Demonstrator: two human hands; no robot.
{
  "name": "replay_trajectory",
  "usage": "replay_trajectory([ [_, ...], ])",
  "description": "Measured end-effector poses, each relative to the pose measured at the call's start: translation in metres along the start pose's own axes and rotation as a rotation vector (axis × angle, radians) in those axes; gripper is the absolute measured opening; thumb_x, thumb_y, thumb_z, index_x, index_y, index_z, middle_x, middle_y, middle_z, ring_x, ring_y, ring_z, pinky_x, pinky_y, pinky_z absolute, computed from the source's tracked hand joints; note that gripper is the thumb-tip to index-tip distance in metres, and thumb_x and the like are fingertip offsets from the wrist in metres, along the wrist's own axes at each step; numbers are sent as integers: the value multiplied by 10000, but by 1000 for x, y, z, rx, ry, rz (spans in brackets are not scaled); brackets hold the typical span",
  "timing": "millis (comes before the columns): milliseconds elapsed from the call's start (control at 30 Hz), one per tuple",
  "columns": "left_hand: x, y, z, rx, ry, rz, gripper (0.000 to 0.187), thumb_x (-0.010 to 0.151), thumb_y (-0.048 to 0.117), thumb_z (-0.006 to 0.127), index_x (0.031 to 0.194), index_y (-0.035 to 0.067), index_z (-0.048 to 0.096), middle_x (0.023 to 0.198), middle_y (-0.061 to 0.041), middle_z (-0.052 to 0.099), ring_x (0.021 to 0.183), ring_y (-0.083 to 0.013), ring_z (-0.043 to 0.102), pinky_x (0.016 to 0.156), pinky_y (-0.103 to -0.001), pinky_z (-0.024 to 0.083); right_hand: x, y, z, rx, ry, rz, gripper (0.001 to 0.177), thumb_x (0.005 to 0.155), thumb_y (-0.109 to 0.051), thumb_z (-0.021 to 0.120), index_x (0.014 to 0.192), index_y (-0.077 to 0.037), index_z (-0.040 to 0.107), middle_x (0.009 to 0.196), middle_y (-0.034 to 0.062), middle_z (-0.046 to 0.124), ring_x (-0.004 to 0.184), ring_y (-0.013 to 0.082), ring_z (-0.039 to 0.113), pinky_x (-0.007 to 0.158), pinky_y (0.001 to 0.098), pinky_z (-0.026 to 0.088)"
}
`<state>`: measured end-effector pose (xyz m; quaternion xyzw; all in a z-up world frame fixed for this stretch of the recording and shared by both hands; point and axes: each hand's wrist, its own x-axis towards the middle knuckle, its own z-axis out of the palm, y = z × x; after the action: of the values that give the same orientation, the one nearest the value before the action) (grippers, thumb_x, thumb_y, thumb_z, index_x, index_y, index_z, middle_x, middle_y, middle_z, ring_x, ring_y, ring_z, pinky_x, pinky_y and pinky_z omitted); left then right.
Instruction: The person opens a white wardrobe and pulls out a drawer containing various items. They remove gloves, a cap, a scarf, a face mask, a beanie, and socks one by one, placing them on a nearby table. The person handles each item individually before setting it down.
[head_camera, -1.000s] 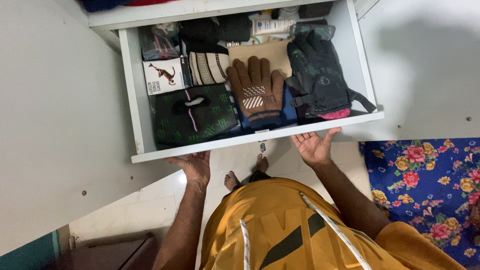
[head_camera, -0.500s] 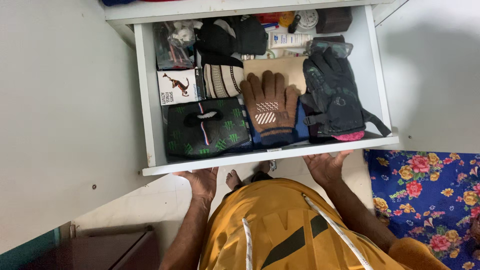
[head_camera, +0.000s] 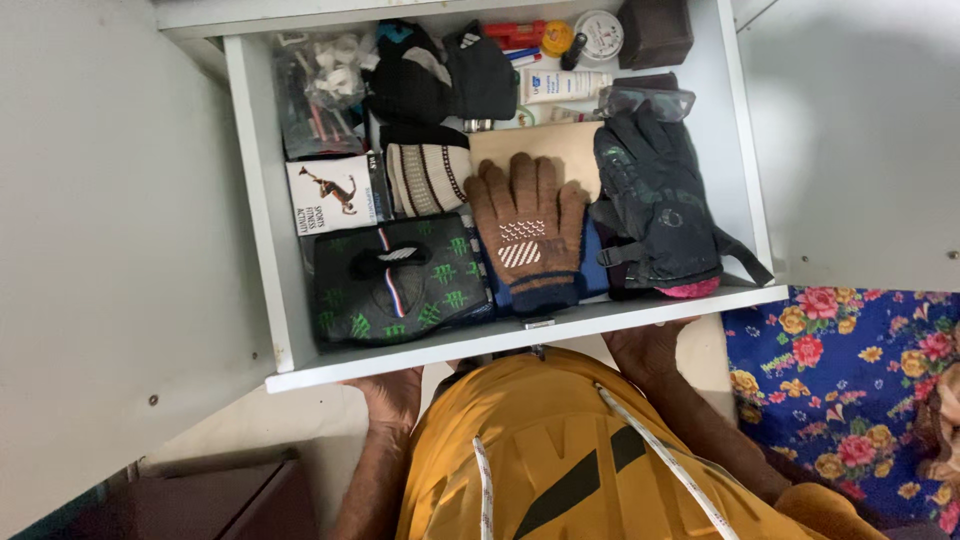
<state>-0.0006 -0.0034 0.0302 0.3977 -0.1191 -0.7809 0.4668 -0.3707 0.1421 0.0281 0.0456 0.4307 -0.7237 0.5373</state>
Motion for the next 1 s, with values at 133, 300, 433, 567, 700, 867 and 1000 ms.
replay_trajectory([
  [133, -2, 1, -3, 57, 38, 6, 1564, 411, 1029, 526, 1606, 125, 81, 1653, -147, 223, 1460, -328, 354, 1145, -526, 406, -6, 0, 3, 4, 29, -11, 1223, 636, -911, 659, 1509, -103, 378, 1423, 77, 527, 1381, 254, 491, 1219, 459, 408],
  [300, 6, -8, -28, 25, 90, -93, 1576, 443, 1027, 520, 1601, 44, 104, 1636, -225, 258, 1454, -367, 381, 1153, -546, 406, -2, 1, -4, 24, 52, 9, 1235, 595, -916, 623, 1459, -55, 425, 1354, 134, 575, 1323, 291, 551, 1175, 482, 434],
  [433, 6, -14, -43, 17, 78, -99, 1567, 455, 1014, 535, 1604, 44, 95, 1659, -202, 237, 1470, -343, 371, 1185, -528, 381, -4, 1, -5, 37, -94, -14, 1136, 700, -893, 635, 1452, -59, 468, 1351, 120, 589, 1334, 299, 535, 1204, 511, 415],
  [567, 4, -17, -56, 26, 52, -141, 1560, 461, 1007, 545, 1601, 38, 104, 1651, -211, 244, 1463, -347, 378, 1188, -526, 379, -2, 3, -11, 26, -61, -9, 1034, 698, -897, 609, 1345, -90, 597, 1329, 94, 657, 1325, 292, 548, 1190, 513, 415],
  [700, 7, -17, -63, 31, 23, -188, 1556, 464, 1012, 545, 1610, 40, 141, 1636, -212, 280, 1439, -352, 391, 1176, -512, 380, 2, 2, -26, 65, -139, 9, 921, 782, -885, 611, 1290, -119, 656, 1335, 84, 667, 1347, 299, 547, 1227, 534, 377],
  [867, 5, -14, -70, 48, 8, -216, 1544, 435, 1001, 561, 1606, 85, 144, 1634, -145, 302, 1442, -313, 402, 1179, -503, 369, -2, 0, -18, 26, -94, 26, 967, 722, -893, 607, 1344, -153, 649, 1363, 51, 653, 1349, 271, 543, 1236, 519, 354],
  [1000, 3, -13, -73, 43, 19, -236, 1525, 444, 1000, 570, 1594, 75, 188, 1570, -160, 382, 1381, -308, 449, 1134, -495, 402, -5, -2, -13, 33, -53, 26, 980, 701, -885, 634, 1380, -179, 625, 1398, 16, 632, 1371, 248, 533, 1257, 498, 346],
])
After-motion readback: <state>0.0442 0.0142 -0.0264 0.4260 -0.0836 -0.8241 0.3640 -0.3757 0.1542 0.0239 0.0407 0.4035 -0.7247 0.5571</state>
